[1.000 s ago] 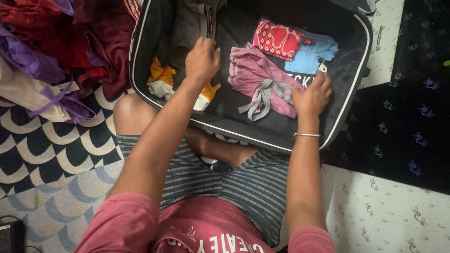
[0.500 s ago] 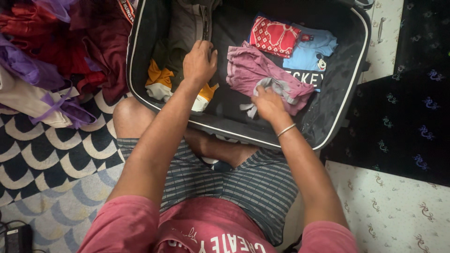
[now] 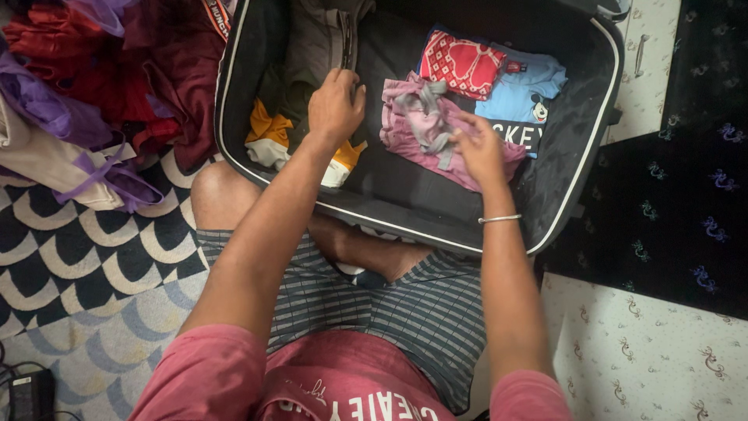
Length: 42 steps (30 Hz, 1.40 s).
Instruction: The person folds and organizes various items of clothing, including a patterned red cloth, shirts, and trousers, into a black suitcase while sitting on the floor.
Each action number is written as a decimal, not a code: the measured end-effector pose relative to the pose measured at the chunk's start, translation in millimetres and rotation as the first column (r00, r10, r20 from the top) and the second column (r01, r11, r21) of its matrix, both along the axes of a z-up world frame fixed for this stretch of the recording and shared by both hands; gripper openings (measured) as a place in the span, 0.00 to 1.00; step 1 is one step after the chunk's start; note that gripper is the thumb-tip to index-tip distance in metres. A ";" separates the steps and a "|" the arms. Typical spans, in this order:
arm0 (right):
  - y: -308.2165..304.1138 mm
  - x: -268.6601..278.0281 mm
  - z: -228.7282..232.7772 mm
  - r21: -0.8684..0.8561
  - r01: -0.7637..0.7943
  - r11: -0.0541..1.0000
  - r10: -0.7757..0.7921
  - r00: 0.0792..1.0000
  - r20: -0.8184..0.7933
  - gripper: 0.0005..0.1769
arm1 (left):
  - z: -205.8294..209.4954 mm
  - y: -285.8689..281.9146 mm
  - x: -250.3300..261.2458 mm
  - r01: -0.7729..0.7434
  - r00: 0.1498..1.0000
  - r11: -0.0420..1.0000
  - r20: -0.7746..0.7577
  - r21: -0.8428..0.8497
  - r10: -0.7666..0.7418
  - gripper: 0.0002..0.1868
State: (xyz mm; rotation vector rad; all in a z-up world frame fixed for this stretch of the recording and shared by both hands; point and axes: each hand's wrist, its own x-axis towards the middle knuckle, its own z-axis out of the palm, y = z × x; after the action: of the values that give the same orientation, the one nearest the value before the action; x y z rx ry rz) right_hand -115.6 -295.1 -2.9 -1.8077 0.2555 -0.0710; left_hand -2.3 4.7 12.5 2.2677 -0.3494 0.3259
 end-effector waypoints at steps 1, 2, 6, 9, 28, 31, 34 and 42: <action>-9.0 -3.6 -2.0 -0.146 0.087 0.985 -0.090 0.996 -0.018 0.16 | -0.6 0.0 0.5 0.001 1.000 1.000 -0.001 0.001 -0.001 0.10; -21.3 -9.2 -3.7 -0.425 0.154 0.892 -0.128 0.988 0.088 0.14 | -1.2 -0.8 0.9 0.007 1.000 1.000 -0.003 0.002 -0.007 0.10; -72.3 -30.7 -13.8 -0.724 0.369 0.583 -0.381 0.911 0.157 0.16 | -2.9 -1.7 2.5 0.016 1.000 1.000 0.005 0.006 -0.016 0.09; -91.6 -39.2 -26.3 -0.814 0.354 0.461 -0.433 0.890 0.142 0.22 | -5.1 -0.8 1.8 0.031 0.999 1.000 0.027 -0.006 -0.031 0.09; -88.2 -36.7 -29.2 -0.783 -0.046 0.621 -0.526 0.715 -0.460 0.31 | -5.6 -1.3 0.7 0.042 0.999 0.999 0.010 -0.002 -0.042 0.09; -86.1 -40.0 -27.6 -0.777 0.024 0.629 -0.526 0.749 -0.403 0.28 | -4.8 -0.7 1.8 0.047 0.999 0.999 -0.015 -0.012 -0.047 0.09; -79.3 -36.4 -10.4 -0.760 0.059 0.647 -0.511 0.774 -0.374 0.25 | -5.9 -1.5 2.6 0.037 0.999 0.998 0.023 -0.042 -0.036 0.09; -19.6 28.4 13.3 -0.687 0.171 0.706 -0.190 0.981 0.049 0.23 | -6.4 -3.2 3.9 0.020 1.000 0.997 0.022 -0.072 -0.018 0.09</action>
State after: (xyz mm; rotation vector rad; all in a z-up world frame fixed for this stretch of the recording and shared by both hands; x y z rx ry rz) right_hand -87.3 -314.7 10.4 -2.5317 0.4721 -0.3216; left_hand 1.5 1.4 6.2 2.1906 -0.3649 0.3480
